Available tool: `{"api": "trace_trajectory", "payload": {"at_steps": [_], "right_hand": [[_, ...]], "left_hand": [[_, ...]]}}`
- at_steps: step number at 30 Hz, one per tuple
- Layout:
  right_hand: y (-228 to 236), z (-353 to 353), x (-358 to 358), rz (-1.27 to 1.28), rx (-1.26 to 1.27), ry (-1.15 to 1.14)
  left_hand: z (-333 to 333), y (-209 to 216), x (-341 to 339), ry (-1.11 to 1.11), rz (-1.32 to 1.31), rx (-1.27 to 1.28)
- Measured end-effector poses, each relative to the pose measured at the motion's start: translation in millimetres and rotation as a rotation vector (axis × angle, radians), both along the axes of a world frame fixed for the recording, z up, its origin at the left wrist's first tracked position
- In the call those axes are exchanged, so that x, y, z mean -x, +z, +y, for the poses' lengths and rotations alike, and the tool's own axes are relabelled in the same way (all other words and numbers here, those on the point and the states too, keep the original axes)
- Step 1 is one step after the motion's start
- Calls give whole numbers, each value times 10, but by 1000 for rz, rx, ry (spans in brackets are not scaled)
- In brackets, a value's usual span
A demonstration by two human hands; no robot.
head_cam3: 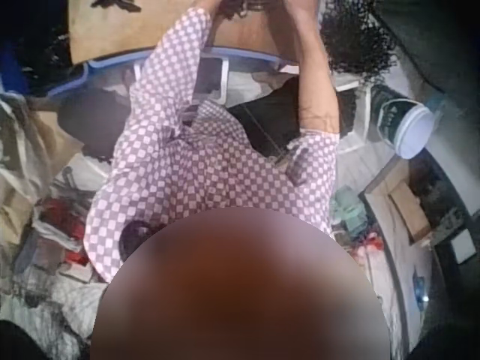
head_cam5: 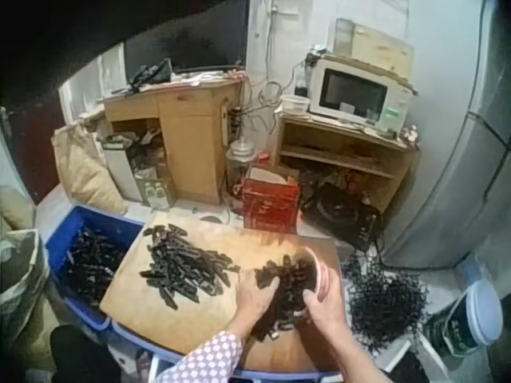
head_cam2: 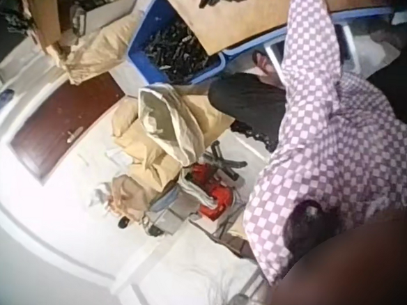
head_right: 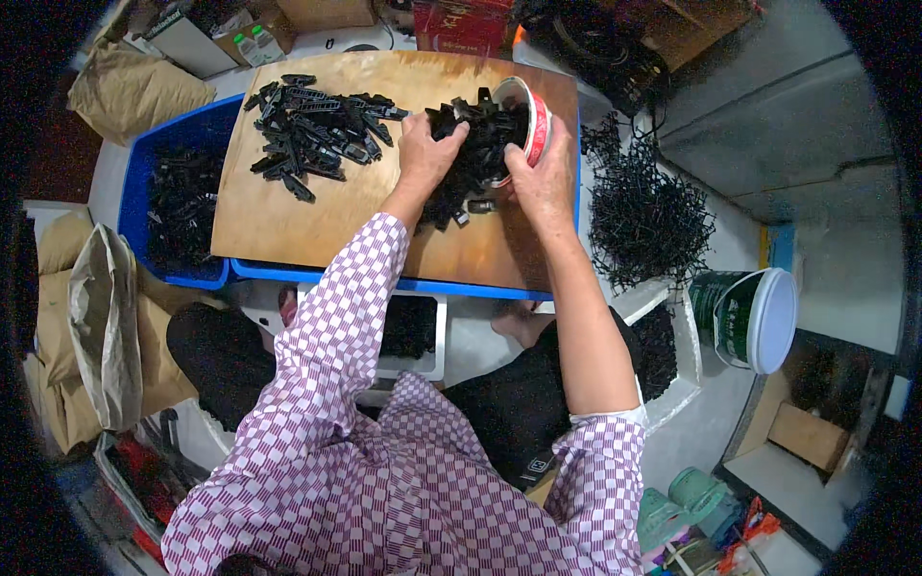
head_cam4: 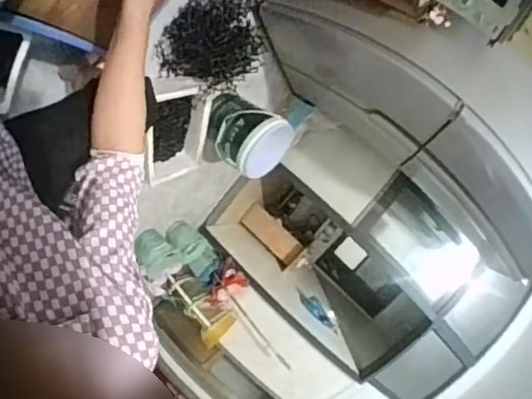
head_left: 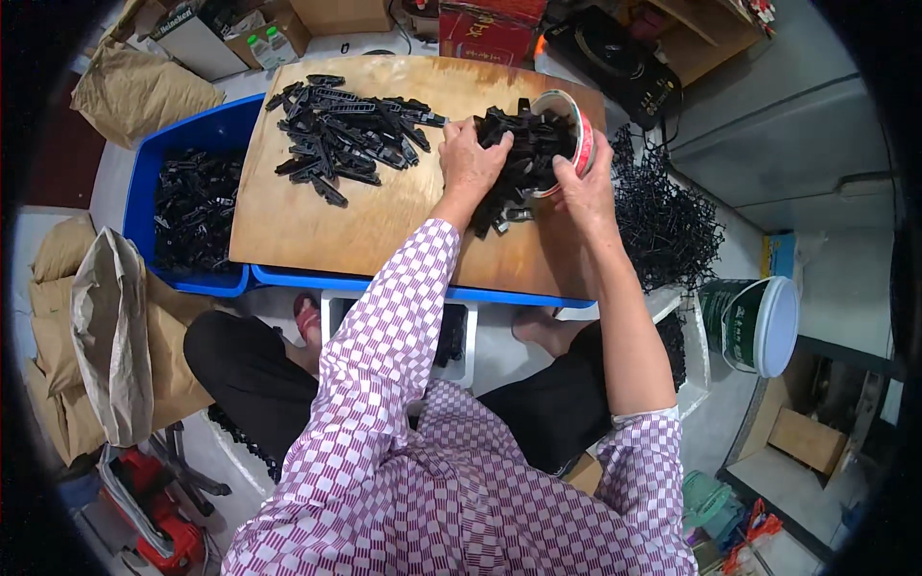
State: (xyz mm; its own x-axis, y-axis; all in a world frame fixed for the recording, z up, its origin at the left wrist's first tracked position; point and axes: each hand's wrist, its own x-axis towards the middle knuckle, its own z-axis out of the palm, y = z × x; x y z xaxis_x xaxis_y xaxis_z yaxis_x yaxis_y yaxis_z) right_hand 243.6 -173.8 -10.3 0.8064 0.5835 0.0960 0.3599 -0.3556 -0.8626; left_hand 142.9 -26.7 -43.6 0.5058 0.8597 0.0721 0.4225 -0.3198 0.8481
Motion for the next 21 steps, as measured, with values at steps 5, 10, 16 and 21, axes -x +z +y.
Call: {"api": "trace_trajectory", "payload": {"at_steps": [5, 10, 16, 21], "right_hand": [[72, 98, 3, -605, 43, -5], [372, 102, 148, -553, 163, -16], [487, 98, 212, -570, 405, 43], [312, 254, 242, -884, 441, 96]], "left_hand": [[47, 125, 113, -70, 182, -123], [11, 356, 325, -178, 346, -185], [101, 366, 467, -238, 234, -260], [86, 318, 834, -200, 19, -451]]}}
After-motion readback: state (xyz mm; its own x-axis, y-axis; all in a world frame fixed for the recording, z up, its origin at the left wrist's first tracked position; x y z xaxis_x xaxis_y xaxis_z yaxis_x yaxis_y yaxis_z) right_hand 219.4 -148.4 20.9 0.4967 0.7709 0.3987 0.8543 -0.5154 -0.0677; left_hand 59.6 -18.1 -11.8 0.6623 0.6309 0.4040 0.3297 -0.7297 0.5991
